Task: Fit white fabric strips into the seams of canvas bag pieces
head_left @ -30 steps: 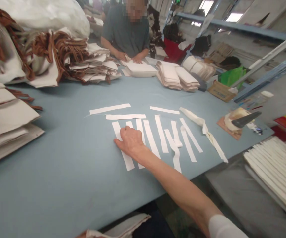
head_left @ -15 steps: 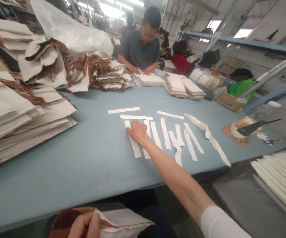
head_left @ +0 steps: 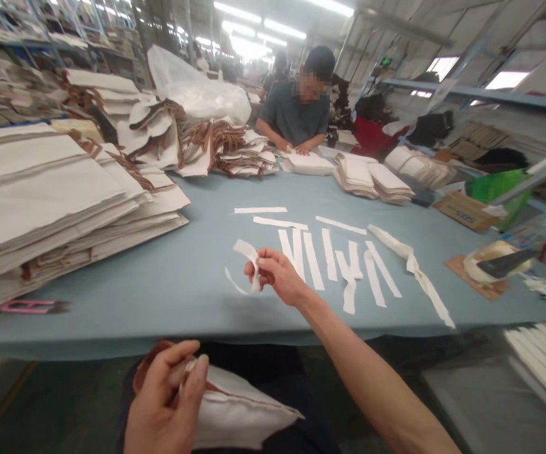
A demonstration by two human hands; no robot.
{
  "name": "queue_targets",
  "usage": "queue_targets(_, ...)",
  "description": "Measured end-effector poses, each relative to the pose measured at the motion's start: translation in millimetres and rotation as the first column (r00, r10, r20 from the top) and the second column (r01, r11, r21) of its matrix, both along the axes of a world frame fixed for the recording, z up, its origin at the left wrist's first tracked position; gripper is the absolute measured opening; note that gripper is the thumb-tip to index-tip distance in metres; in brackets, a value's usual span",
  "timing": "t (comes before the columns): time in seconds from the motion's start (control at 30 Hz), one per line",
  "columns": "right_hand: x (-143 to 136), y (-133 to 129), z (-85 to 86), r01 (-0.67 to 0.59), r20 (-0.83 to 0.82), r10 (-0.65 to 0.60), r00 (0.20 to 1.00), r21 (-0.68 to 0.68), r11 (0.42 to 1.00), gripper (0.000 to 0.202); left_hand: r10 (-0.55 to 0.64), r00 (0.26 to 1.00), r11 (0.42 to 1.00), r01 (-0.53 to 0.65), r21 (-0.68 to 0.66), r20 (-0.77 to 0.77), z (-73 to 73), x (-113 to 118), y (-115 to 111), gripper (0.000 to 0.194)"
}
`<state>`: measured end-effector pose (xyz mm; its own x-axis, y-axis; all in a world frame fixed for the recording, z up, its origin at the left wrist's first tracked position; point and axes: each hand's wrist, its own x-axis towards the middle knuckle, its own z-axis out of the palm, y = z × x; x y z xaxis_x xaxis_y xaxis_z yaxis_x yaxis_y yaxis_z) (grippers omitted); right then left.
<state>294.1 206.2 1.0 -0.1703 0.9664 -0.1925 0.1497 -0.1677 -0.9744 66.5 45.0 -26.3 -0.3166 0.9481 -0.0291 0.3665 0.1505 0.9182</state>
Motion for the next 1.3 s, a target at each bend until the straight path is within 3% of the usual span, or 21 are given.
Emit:
queue_targets(0.2,-18,-89,15.2,-0.167,-0.440,0.090,0.894,-0.140,0.976,0.040,-0.089,0.962,0.987,0.119,-0.104,0.259,43.2,-2,5,0.056)
queue_targets(0.37,-22,-126,24.2,-0.289,-0.586,0.102,0.804,-0.234,0.928,0.036,-0.122,0.916,0.972,0.189,-0.141,0.383,63.6,7,-5,0.053)
queue_targets(0.53,-20,-139,19.1,-0.390,-0.645,0.111,0.756,-0.308,0.868,0.037,-0.176,0.882,0.963,0.246,-0.109,0.436,62.5,19,-10,0.043)
queue_targets(0.77,-3,-137,10.2,-0.509,-0.686,0.180,0.705,-0.313,0.801,0.056,-0.191,0.879,0.958,0.263,-0.112,0.437,60.0,18,-13,0.053)
queue_targets(0.97,27,-132,-12.7,-0.610,-0.656,0.299,0.693,-0.311,0.729,0.071,-0.174,0.904,0.955,0.251,-0.158,0.390,64.4,13,-19,0.052)
queue_targets(1.07,45,-133,-23.2,-0.567,-0.560,0.326,0.762,-0.333,0.753,0.073,-0.166,0.916,0.955,0.241,-0.170,0.366,66.8,13,-20,0.046)
queue_targets(1.17,57,-132,-18.3,-0.388,-0.399,0.248,0.883,-0.322,0.863,0.062,-0.197,0.921,0.951,0.263,-0.164,0.335,67.6,13,-20,0.044)
queue_targets(1.23,57,-132,-5.1,-0.218,-0.254,0.155,0.955,-0.238,0.947,0.046,-0.261,0.919,0.941,0.311,-0.134,0.294,67.6,13,-19,0.043)
queue_targets(1.3,47,-132,10.9,-0.134,-0.075,0.130,0.989,-0.041,0.990,0.035,-0.344,0.906,0.923,0.375,-0.090,0.248,68.4,15,-18,0.041)
